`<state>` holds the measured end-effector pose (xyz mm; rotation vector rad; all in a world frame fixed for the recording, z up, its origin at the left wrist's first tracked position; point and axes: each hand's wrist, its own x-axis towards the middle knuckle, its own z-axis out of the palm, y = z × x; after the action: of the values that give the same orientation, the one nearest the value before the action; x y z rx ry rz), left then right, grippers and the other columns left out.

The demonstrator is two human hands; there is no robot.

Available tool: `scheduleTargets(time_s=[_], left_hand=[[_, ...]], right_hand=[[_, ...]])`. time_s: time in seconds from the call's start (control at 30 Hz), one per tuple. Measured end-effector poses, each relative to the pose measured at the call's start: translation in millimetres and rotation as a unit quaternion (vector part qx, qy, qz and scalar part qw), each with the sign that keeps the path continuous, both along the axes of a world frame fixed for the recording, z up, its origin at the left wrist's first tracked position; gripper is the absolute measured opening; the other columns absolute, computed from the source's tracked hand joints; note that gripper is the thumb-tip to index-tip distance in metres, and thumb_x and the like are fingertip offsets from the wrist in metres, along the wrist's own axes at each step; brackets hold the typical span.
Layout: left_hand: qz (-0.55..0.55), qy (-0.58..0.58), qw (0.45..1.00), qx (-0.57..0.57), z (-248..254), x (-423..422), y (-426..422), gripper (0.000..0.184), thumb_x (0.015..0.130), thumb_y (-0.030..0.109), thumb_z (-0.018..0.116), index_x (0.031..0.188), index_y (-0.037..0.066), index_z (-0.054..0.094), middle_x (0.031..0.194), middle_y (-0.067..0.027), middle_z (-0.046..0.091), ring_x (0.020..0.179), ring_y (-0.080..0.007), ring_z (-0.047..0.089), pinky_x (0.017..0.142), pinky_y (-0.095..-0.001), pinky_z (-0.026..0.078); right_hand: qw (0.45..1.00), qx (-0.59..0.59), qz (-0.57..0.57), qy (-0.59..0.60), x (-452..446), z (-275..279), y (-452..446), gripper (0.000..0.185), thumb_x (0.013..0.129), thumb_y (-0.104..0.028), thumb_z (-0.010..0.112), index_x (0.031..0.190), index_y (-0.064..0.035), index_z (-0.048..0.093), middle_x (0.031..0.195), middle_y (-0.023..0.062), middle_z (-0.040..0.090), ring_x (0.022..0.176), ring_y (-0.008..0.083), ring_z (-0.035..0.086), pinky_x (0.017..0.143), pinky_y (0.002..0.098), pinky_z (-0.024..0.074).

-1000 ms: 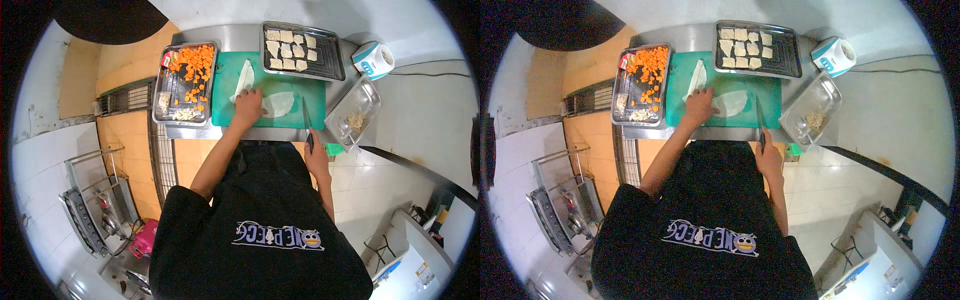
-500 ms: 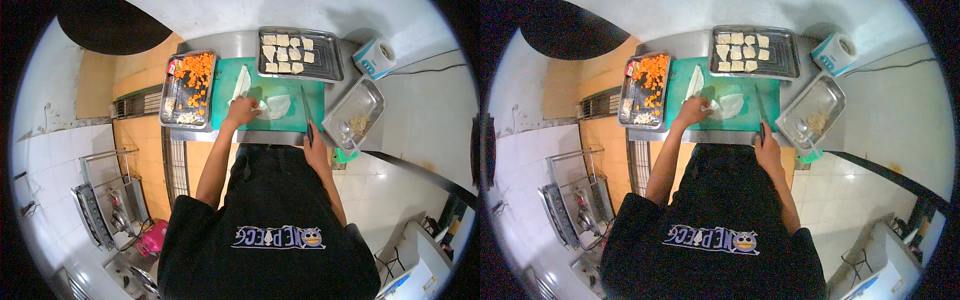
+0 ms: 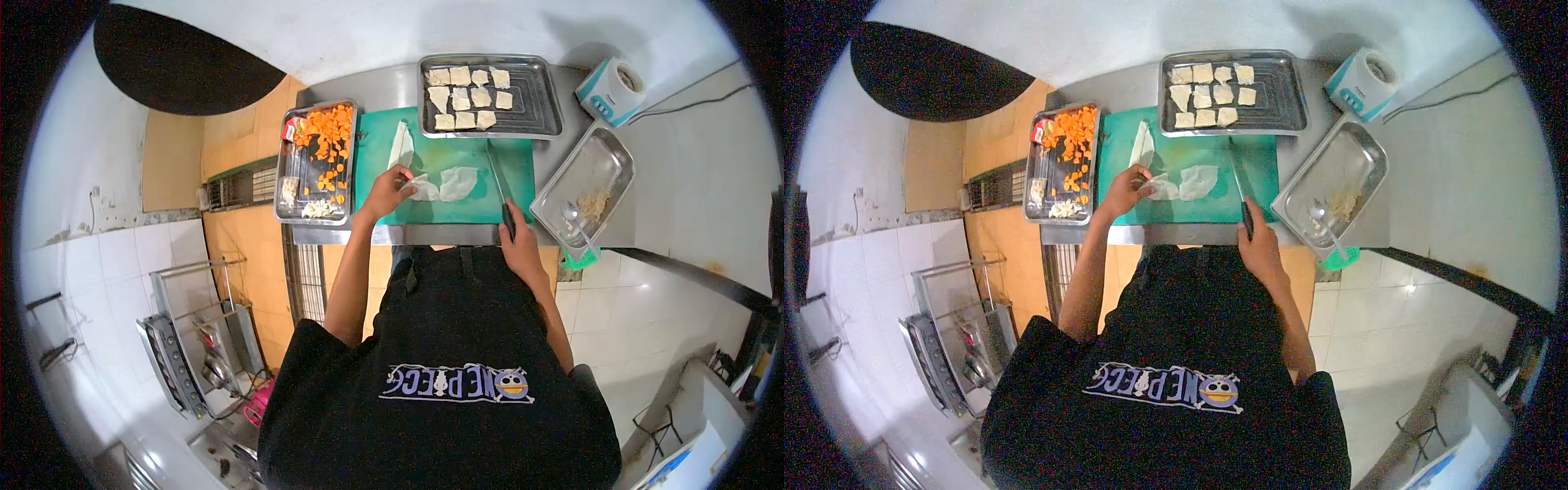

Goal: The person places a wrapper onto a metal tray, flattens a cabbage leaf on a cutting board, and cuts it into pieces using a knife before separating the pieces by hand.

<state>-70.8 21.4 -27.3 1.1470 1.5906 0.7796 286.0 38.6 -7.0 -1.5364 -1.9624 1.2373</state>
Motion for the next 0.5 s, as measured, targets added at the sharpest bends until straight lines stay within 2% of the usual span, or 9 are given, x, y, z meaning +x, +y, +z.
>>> scheduleTargets(time_s=[0.07,0.2,0.3,0.37,0.5], left_hand=[[0.016,0.004,0.997,0.074,-20.8,-4.7,-0.4,0.024,0.090,-0.004,0.073,0.108,0.004,0.059,0.105,-0.0033,0.063,0.091,-0.0134,0.064,0.084,-0.0316,0.055],[-0.008,0.014,0.999,0.038,-10.0,-13.2,1.0,0.022,0.090,-0.005,0.071,0.109,0.003,0.062,0.106,-0.0030,0.064,0.095,-0.0132,0.063,0.087,-0.0311,0.054],[-0.050,0.024,0.997,0.057,-5.6,-21.5,-1.3,0.020,0.092,-0.005,0.069,0.111,0.003,0.065,0.107,-0.0028,0.065,0.096,-0.0118,0.063,0.085,-0.0298,0.054],[0.000,-0.027,0.999,0.041,-3.6,-27.6,-2.5,0.027,0.092,-0.002,0.069,0.117,0.003,0.065,0.112,-0.0034,0.067,0.094,-0.0119,0.064,0.084,-0.0297,0.055],[0.081,-0.108,0.989,0.054,37.3,-38.6,6.1,0.027,0.094,-0.002,0.067,0.120,0.002,0.065,0.114,-0.0044,0.067,0.095,-0.0117,0.065,0.085,-0.0279,0.056]], right_hand=[[0.999,-0.026,0.031,0.001,-3.2,11.0,-2.2,0.064,0.100,-0.021,0.056,0.159,-0.0218,0.033,0.109,0.0310,0.069,0.100,0.0514,0.065,0.091,0.0573,0.0504],[0.991,-0.113,0.050,-0.045,-15.7,41.7,-2.5,0.064,0.101,-0.021,0.056,0.160,-0.0225,0.031,0.112,0.0318,0.068,0.100,0.0528,0.065,0.090,0.0567,0.0506],[0.994,-0.086,0.056,-0.027,-15.1,27.6,-9.5,0.064,0.101,-0.020,0.055,0.160,-0.0226,0.031,0.112,0.0328,0.068,0.101,0.0532,0.065,0.089,0.0556,0.0511],[0.999,0.001,0.052,0.009,-13.6,20.6,-12.6,0.064,0.101,-0.020,0.054,0.161,-0.0227,0.030,0.109,0.0336,0.068,0.101,0.0529,0.065,0.086,0.0550,0.0514],[0.999,0.026,0.029,0.035,-17.1,10.5,-11.2,0.063,0.101,-0.020,0.055,0.160,-0.0226,0.032,0.110,0.0339,0.068,0.103,0.0524,0.065,0.088,0.0543,0.0515]])
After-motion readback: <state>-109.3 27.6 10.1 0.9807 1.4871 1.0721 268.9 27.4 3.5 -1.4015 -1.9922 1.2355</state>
